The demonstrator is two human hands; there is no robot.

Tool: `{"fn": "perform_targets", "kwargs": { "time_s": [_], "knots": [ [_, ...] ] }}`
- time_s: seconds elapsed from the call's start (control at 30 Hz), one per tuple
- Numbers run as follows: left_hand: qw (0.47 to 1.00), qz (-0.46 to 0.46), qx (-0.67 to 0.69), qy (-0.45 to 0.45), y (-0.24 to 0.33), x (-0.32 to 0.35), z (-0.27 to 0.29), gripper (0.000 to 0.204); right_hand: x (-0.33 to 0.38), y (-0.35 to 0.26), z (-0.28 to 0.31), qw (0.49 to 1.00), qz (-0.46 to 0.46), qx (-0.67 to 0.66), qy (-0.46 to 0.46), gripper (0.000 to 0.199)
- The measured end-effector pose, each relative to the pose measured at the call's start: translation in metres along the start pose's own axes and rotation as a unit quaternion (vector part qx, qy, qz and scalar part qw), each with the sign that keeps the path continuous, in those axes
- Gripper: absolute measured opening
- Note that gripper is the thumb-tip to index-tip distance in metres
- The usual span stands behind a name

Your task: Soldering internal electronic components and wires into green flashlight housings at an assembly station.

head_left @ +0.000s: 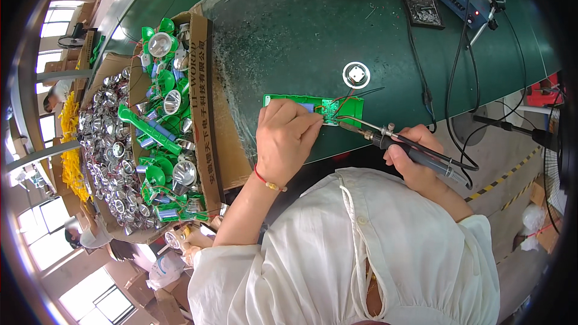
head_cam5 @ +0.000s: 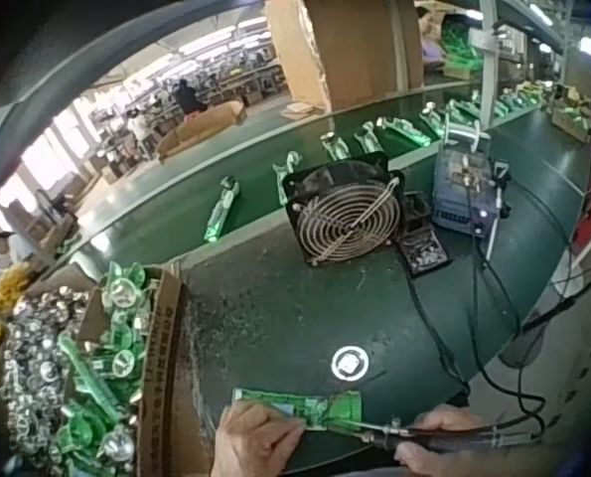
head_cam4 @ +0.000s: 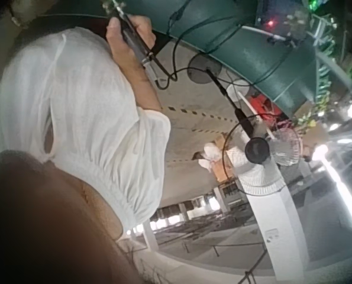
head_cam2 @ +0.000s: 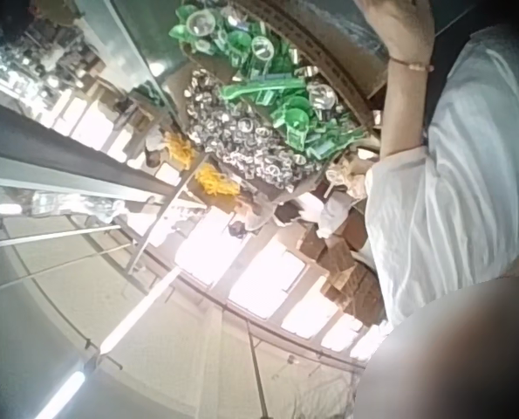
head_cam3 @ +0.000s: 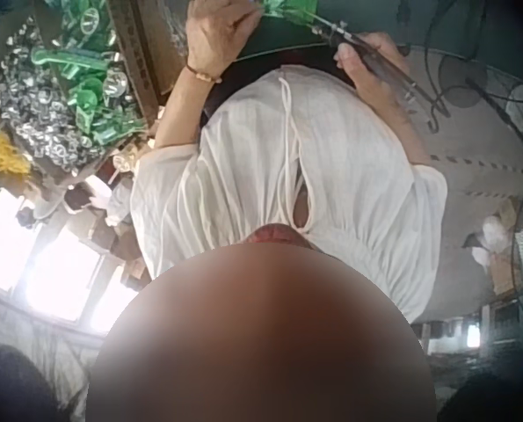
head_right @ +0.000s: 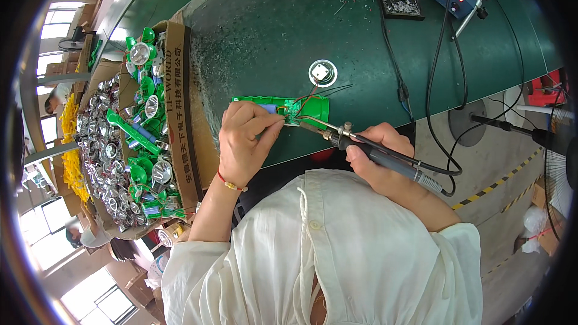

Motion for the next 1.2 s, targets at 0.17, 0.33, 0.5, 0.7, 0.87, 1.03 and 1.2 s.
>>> {"fn": "perform_targets", "kwargs": {
  "time_s": [0.17,0.33,0.5,0.7,0.87,1.03,1.2],
  "knots": [
    [1.0,0.012,-0.004,-0.018,0.0,-0.001,-0.001,0.008,-0.001,0.0,-0.002,1.0,0.005,0.0,-0.004,0.017],
    [1.0,0.001,-0.005,-0.026,0.002,-0.001,-0.002,0.009,-0.001,0.001,-0.004,1.0,0.002,0.005,-0.013,0.017],
    [1.0,0.002,-0.006,-0.029,0.003,0.002,-0.002,0.009,0.001,0.002,-0.005,1.0,-0.008,0.01,-0.013,0.018],
    [0.999,0.001,-0.003,-0.033,0.002,0.001,-0.007,0.009,0.0,0.001,-0.007,0.999,0.015,0.036,-0.032,0.017],
    [1.0,0.0,-0.011,-0.023,0.005,0.001,0.002,0.01,0.007,-0.007,-0.009,0.998,0.036,0.027,-0.042,0.023],
    [0.999,-0.001,-0.01,-0.031,0.0,-0.004,-0.004,0.01,0.002,-0.012,0.001,0.999,0.05,-0.014,-0.003,0.018],
    [0.999,0.007,-0.008,-0.044,0.0,-0.003,-0.004,0.009,0.002,-0.011,0.007,0.998,0.05,-0.032,0.017,0.017]
  ]
}}
Point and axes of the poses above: each hand's wrist, its own x-axis away from the middle knuckle, its own z-axis out of the back of the hand, y = z × x, the point moved 10 cm from there along -x, towards the middle knuckle, and after that the axes turned 10 degrees about -x, right-handed, at the moved point
